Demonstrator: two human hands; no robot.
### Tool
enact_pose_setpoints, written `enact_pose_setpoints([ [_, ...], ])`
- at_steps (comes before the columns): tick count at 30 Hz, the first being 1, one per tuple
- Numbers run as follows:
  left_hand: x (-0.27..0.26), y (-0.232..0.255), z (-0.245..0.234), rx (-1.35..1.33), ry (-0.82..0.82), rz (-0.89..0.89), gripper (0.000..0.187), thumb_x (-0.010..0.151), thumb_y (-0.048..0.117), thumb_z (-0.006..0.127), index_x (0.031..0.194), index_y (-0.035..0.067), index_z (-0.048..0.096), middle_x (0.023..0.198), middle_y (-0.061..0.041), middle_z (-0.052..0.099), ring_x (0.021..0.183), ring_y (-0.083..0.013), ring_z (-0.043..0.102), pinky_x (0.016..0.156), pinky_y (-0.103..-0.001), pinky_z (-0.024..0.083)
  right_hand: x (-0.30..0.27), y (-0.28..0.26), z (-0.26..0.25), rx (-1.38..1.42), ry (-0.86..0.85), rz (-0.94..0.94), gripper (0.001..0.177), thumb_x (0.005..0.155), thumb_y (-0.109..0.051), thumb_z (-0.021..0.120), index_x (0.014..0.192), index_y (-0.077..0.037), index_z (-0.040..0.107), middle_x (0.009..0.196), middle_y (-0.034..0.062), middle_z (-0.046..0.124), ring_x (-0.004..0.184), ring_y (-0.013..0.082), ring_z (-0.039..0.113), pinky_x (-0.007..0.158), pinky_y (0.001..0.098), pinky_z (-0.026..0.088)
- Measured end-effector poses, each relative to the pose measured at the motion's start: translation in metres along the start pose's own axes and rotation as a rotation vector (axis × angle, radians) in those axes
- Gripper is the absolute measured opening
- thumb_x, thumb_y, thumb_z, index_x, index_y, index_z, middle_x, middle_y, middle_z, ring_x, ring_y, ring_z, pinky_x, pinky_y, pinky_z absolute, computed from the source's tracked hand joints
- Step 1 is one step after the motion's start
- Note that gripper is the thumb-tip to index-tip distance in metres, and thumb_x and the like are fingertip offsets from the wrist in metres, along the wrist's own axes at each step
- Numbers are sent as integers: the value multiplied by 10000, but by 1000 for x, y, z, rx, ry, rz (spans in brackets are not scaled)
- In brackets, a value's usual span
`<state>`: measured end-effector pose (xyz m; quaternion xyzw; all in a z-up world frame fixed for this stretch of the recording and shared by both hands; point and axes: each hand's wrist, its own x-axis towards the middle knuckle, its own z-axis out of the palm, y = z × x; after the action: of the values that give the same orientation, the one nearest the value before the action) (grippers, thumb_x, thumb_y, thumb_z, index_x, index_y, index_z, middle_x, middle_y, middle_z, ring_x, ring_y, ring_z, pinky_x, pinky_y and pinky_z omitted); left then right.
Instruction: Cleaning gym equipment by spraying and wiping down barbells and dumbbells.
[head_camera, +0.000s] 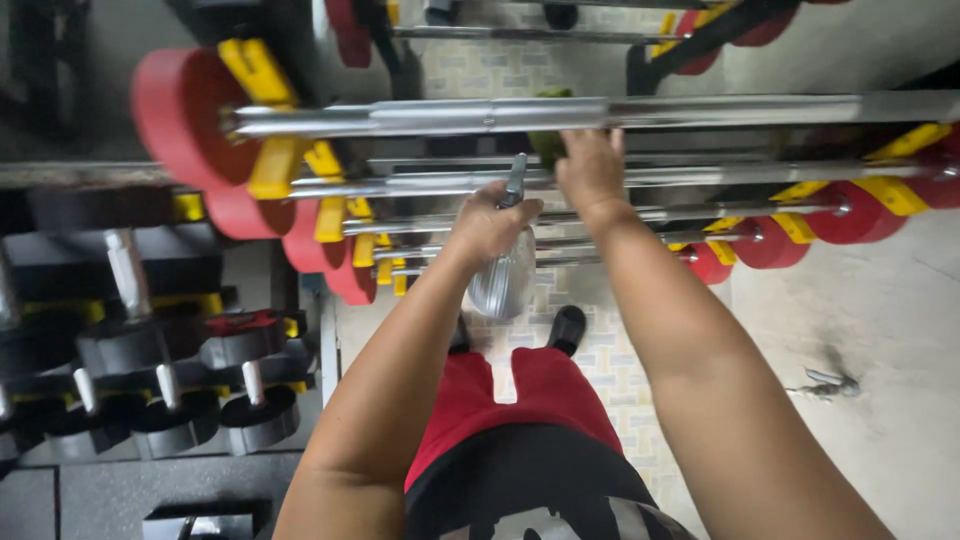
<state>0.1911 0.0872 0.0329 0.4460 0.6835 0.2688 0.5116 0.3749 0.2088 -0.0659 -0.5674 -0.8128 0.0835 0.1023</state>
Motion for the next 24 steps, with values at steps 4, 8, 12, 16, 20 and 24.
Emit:
enact_pose_setpoints([
  [4,20,29,63,-110,-74,-11,522,774,403,730,1208,114,741,993,-116,790,928,-242,743,863,-352,545,-15,105,-17,-49,9,59,617,870,-106,647,1475,-143,530,1256,164,638,1265,335,552,1200,637,196],
  [8,40,55,128,-107,-126,0,550,804,424,735,1246,100,695,1044,-112,802,981,-236,764,894,-348,559,-32,201,-46,-91,104,60,556,853,-112,654,1405,-134,585,1249,182,644,1273,360,551,1200,629,205],
  [12,59,74,180,88,-85,86,571,861,487,762,1284,107,701,1169,-131,719,1084,-269,661,948,-378,491,-38,285,-66,-135,213,48,528,846,-126,670,1370,-105,609,1294,214,637,1313,385,517,1196,614,217],
  [16,62,101,213,-98,-142,6,535,829,427,722,1256,106,697,1064,-103,788,973,-224,722,875,-361,528,-38,299,-50,-215,250,80,457,846,-151,690,1293,-88,619,1333,228,626,1334,430,483,1177,590,257],
  [20,73,102,237,-323,-44,74,452,830,349,761,1164,49,714,965,-66,762,882,-157,695,804,-307,547,-35,249,-35,-25,294,-87,558,830,-39,630,1379,-140,652,1371,185,621,1330,396,499,1161,544,336],
  [24,87,110,252,-401,-15,143,401,815,284,751,1108,12,734,906,-44,747,829,-129,666,780,-287,543,-30,239,-40,116,304,-363,343,896,-161,696,1229,-87,666,1320,188,638,1360,351,510,1150,602,305],
])
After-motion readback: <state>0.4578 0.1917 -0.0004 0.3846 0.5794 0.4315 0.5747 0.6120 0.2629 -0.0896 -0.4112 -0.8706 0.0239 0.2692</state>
